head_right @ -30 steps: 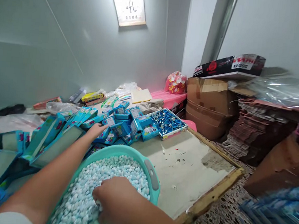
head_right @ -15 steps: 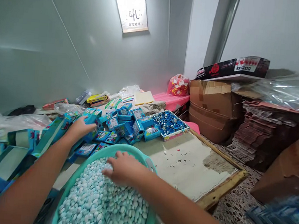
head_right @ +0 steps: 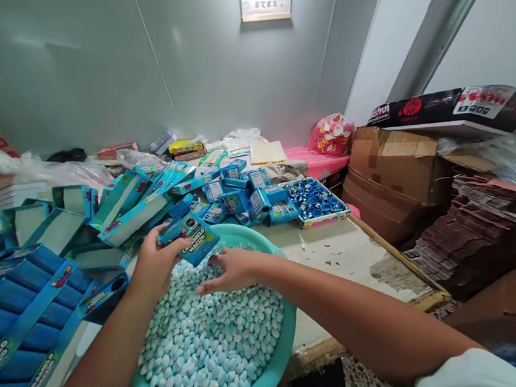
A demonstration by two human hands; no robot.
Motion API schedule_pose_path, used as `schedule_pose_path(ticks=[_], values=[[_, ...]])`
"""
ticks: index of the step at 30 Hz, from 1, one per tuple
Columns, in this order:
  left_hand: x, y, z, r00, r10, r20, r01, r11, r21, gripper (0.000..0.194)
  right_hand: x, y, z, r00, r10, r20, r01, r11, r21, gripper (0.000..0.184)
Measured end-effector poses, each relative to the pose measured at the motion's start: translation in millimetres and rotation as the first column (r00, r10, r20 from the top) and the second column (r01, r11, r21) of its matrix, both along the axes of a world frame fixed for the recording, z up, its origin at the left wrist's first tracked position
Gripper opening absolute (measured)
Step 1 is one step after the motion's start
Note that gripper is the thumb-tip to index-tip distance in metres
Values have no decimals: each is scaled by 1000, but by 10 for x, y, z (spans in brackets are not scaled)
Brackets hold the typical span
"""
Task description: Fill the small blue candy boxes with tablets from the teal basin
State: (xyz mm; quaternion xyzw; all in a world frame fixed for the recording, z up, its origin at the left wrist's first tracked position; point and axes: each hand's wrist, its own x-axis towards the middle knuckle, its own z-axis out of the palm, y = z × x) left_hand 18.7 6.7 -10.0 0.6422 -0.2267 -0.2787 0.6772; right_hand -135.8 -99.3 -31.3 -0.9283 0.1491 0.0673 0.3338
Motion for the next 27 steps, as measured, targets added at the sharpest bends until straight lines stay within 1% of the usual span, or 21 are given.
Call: schedule_pose_path(ticks=[2, 5, 6, 8, 11, 14, 16, 18, 20, 21, 22, 24, 25, 27], values=[[15, -92, 17, 997, -65, -44, 65, 998, 5, 78, -22, 39, 39, 999, 27, 17, -28, 999, 39, 99], [-37, -204, 53, 985, -137, -103, 134, 990, -37, 79, -2, 103, 87, 1000, 3, -18, -1, 995, 102, 115], [-67, -241, 63, 980, -156, -122, 150, 987, -51, 78, 15, 127, 96, 1000, -7, -23, 10, 992, 123, 118], [-125, -317, 82, 969, -188, -158, 179, 982, -68, 77, 50, 172, 99, 1000, -11, 5, 10, 988, 156, 117], [-167, -422, 103, 951, -244, -187, 230, 969, -91, 74, 88, 227, 71, 998, -49, 48, 41, 988, 148, 106], [-127, -456, 63, 954, -281, -109, 269, 957, -111, 69, 104, 279, 24, 996, -80, 39, 76, 992, 96, 87], [-66, -424, 3, 948, -318, -16, 314, 943, -112, 71, 109, 314, -8, 996, -64, 64, 63, 998, 15, 73], [4, -365, -46, 923, -365, 125, 376, 923, -80, 73, 111, 343, -30, 994, -29, 107, 37, 996, -76, 63], [60, -304, -58, 873, -391, 292, 405, 914, 13, 64, 107, 361, -36, 989, 12, 145, 7, 992, -128, 59], [78, -281, -49, 844, -395, 362, 398, 915, 69, 58, 101, 365, -33, 988, 30, 153, -9, 991, -136, 57], [88, -263, -35, 821, -397, 411, 385, 916, 115, 52, 92, 367, -26, 987, 41, 155, -20, 990, -139, 54], [89, -244, -12, 806, -393, 442, 358, 919, 164, 47, 66, 363, -3, 984, 22, 176, -1, 993, -121, 45], [84, -242, -10, 812, -384, 440, 345, 923, 169, 47, 50, 360, 11, 978, -15, 208, 35, 995, -91, 39], [73, -246, -30, 821, -364, 440, 321, 931, 171, 53, 16, 353, 41, 944, -141, 299, 143, 990, 15, 27]])
